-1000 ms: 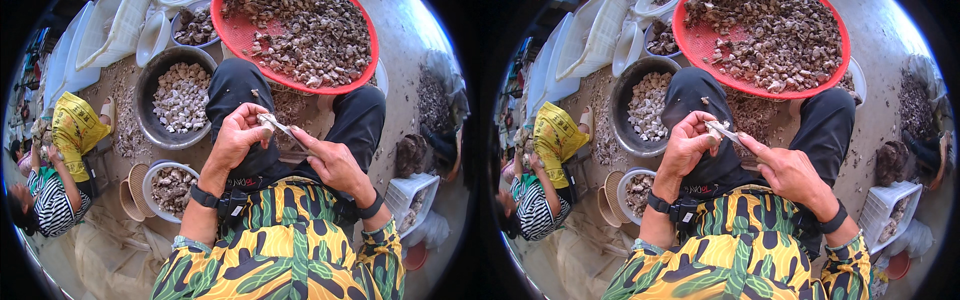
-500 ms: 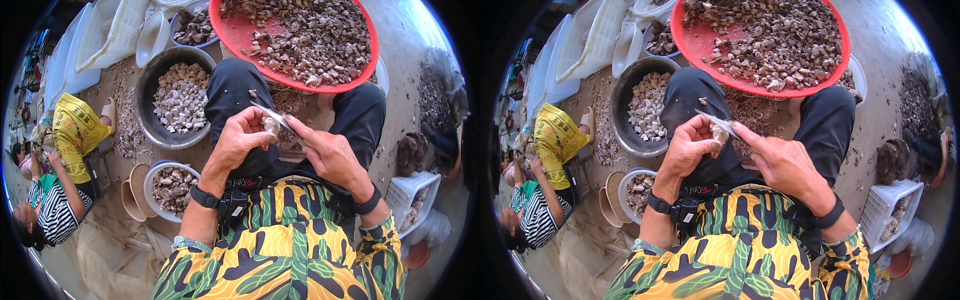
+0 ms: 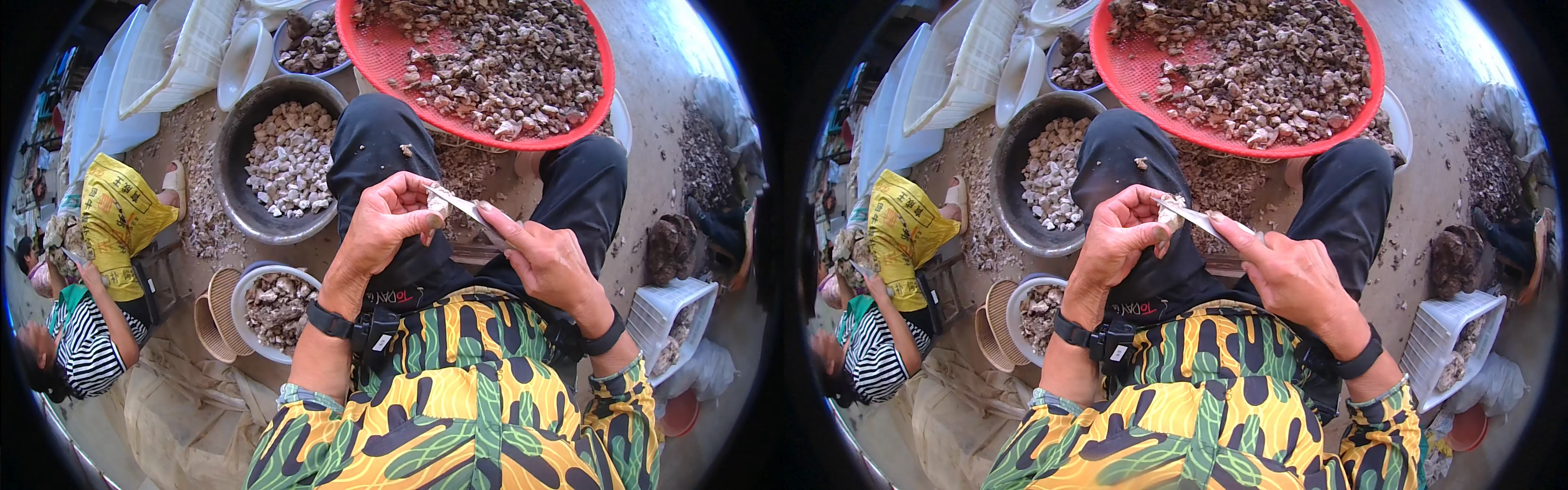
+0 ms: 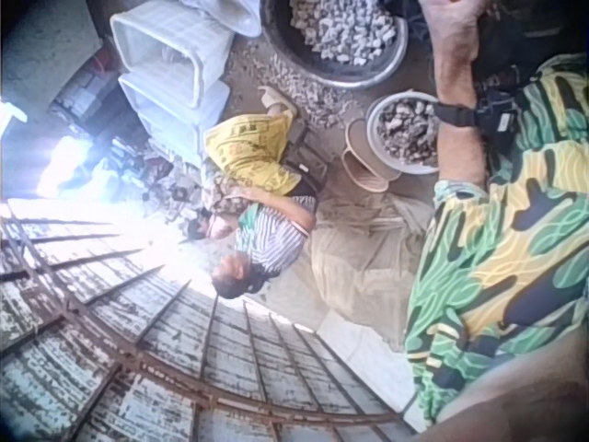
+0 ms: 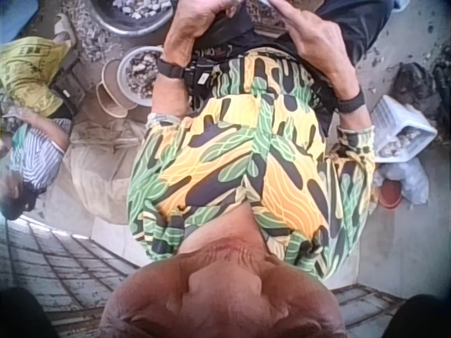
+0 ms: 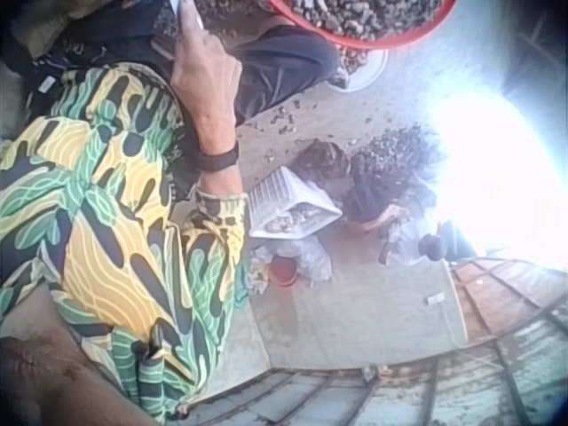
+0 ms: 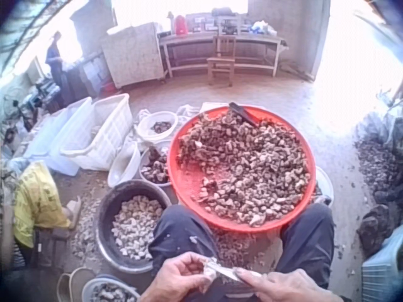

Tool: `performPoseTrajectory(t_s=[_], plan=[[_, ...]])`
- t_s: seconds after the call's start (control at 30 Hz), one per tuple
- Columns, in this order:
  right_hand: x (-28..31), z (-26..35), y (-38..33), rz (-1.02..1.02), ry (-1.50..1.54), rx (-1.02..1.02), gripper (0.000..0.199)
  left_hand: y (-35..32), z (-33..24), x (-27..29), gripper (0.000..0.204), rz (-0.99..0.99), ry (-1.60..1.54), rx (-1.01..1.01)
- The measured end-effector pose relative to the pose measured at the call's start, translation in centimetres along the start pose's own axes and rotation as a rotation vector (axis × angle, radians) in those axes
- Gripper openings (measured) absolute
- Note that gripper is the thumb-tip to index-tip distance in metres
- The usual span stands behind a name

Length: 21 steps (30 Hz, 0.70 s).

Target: The person is peeling and cutting small root-like objects with a knife.

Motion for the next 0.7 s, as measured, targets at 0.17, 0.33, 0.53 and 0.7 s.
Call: performPoseTrajectory(t_s=[0.17,0.33,0.53,0.7], plan=[[-0.2,0.3,1.5,-0.099,-0.117,-0.022,0.065,0.0,0.5,-0.1,0.030,0.020,0.055,0.054],[0.9,-0.2,1.7,-0.248,0.161,0.020,0.069,-0.2,0.0,-0.5,0.037,0.054,-0.037,0.002],[-0.3,-0.1,0.3,-0.051,0.173,0.119,0.069,-0.1,-0.1,-0.7,0.040,0.095,-0.085,-0.028],[-0.6,0.3,0.8,-0.062,0.156,0.084,0.069,-0.1,0.3,-0.6,0.039,0.075,-0.008,-0.018]])
Point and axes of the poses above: each hand's wrist, its own y-axis towards the middle knuckle, its own x-axis out of the back of the hand, z = x × y, the point moved 9 cm from there along y, towards the middle knuckle, and after that the axes turned 6 degrees about -y, right-handed, at the moved point
